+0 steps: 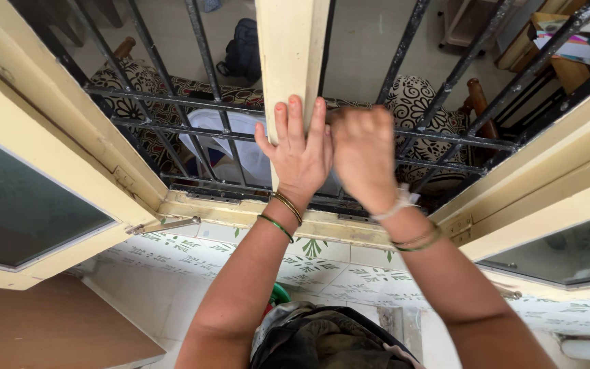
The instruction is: The person cleans the metal bars and glass panes of a window using a striped cloth, wiping both the inner and outer surfaces.
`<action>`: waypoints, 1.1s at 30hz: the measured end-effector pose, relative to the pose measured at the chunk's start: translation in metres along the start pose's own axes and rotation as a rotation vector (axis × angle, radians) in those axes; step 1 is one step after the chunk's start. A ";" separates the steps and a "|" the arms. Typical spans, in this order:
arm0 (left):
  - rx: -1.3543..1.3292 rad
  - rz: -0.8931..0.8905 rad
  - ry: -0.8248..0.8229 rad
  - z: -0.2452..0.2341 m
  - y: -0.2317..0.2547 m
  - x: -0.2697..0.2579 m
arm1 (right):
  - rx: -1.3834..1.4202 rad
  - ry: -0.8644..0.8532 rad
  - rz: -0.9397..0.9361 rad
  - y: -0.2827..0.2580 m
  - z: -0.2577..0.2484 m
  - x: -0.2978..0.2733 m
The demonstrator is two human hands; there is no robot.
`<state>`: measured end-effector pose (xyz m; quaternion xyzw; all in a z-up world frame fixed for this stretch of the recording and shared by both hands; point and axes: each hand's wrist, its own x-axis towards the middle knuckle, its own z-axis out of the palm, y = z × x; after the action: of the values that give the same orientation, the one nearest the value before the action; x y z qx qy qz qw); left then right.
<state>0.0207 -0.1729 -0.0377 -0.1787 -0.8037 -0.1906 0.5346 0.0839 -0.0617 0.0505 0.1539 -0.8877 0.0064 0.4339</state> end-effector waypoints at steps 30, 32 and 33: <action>-0.287 0.183 0.055 0.013 -0.049 -0.042 | 0.877 0.252 0.224 -0.019 0.076 0.009; -0.282 0.185 0.045 0.011 -0.048 -0.043 | 0.919 0.258 0.106 -0.024 0.078 -0.012; -0.296 0.182 0.046 0.013 -0.048 -0.041 | 0.952 0.213 0.116 -0.025 0.082 -0.024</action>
<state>0.0017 -0.2114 -0.0864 -0.3232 -0.7349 -0.2618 0.5356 0.0416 -0.0906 -0.0222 0.2841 -0.7441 0.4513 0.4024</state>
